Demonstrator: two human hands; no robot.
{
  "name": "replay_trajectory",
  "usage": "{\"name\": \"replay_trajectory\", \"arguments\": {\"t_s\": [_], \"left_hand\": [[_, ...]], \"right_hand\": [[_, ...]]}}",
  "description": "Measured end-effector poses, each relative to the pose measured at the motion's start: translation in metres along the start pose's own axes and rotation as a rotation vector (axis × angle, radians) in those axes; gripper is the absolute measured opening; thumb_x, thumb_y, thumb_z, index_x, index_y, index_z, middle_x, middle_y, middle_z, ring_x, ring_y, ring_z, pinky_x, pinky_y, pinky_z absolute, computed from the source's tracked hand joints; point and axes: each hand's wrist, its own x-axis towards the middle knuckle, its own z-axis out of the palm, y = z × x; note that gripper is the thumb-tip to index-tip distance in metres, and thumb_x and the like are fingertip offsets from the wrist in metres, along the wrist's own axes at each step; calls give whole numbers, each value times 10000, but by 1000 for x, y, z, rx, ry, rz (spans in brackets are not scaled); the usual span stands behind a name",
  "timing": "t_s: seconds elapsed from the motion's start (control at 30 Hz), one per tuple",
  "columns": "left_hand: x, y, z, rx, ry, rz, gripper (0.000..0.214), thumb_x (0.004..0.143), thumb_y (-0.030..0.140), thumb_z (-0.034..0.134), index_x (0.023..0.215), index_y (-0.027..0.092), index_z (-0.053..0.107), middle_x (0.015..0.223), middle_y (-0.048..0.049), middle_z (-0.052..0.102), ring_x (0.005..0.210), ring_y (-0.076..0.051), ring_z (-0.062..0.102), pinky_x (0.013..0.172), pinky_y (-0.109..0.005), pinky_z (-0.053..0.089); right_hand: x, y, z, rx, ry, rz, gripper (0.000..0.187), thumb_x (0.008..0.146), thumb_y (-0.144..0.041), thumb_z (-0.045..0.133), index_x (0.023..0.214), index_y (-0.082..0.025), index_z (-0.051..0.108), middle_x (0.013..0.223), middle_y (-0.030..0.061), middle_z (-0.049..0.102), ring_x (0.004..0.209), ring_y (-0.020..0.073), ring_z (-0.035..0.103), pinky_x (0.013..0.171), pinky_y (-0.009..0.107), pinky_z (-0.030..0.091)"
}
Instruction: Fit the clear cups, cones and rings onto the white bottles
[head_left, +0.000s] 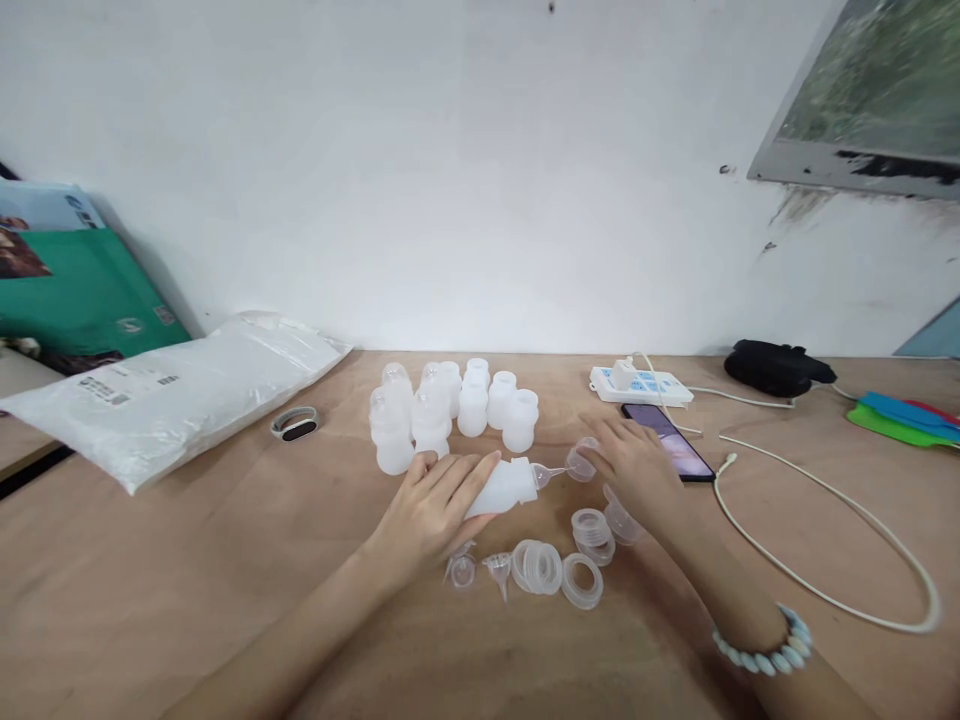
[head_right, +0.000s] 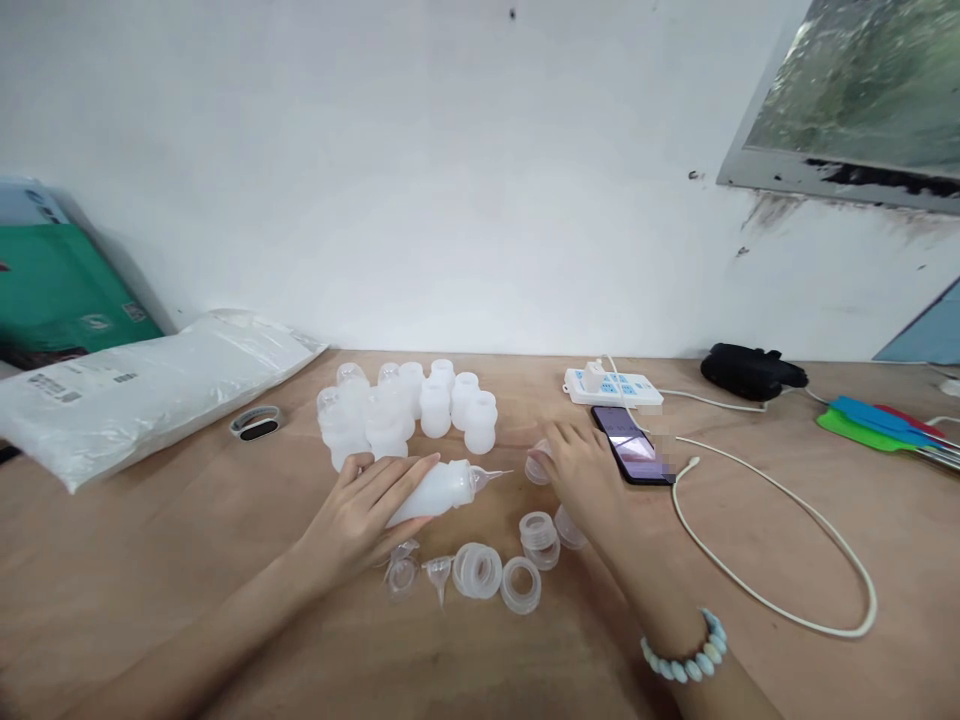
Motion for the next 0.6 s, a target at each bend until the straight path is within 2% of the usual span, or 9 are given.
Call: {"name": "replay_trajectory", "arguments": {"t_s": [0.07, 0.17, 0.4, 0.5, 0.6], "left_hand": [[0, 0, 0, 1, -4, 2, 363, 1035, 291, 425, 1293, 54, 521, 1002, -125, 727, 823, -231, 664, 731, -342, 342], [-1, 0, 1, 5, 2, -5, 362, 1035, 299, 429, 1297, 65, 516, 1004, -122, 730, 835, -229, 665, 735, -340, 346], [-2, -4, 2, -14, -10, -14, 383, 1029, 299, 447, 1343, 80, 470, 1021, -121, 727, 844, -231, 665, 726, -329, 339], [-2, -5, 2, -45, -8, -41, 423, 1020, 317, 465, 1382, 100, 434, 1034, -122, 726, 846, -235, 668, 743, -330, 356], [-2, -6, 2, -95, 14, -77, 440, 1009, 334, 491, 1380, 107, 429, 1041, -127, 726, 853, -238, 673, 757, -333, 377]], "right_hand": [[-1, 1, 4, -14, -59, -9, 177, 947, -209, 528, 1056, -172, 663, 987, 128, 755, 949, 312, 668, 815, 422, 439], [-2, 1, 5, 11, -48, 7, 146, 927, -163, 535, 958, -177, 678, 921, 114, 766, 895, 294, 686, 810, 413, 432], [1, 1, -9, 129, 112, 94, 227, 969, -235, 474, 1067, -168, 667, 1017, 117, 757, 918, 290, 682, 804, 422, 465], [2, -4, -17, 515, 216, 162, 251, 969, -312, 503, 1111, -190, 670, 1062, 99, 747, 888, 250, 693, 784, 396, 521], [1, -14, -26, 954, 220, 187, 239, 940, -349, 566, 1099, -221, 690, 1096, 79, 743, 898, 228, 706, 768, 369, 563]]}}
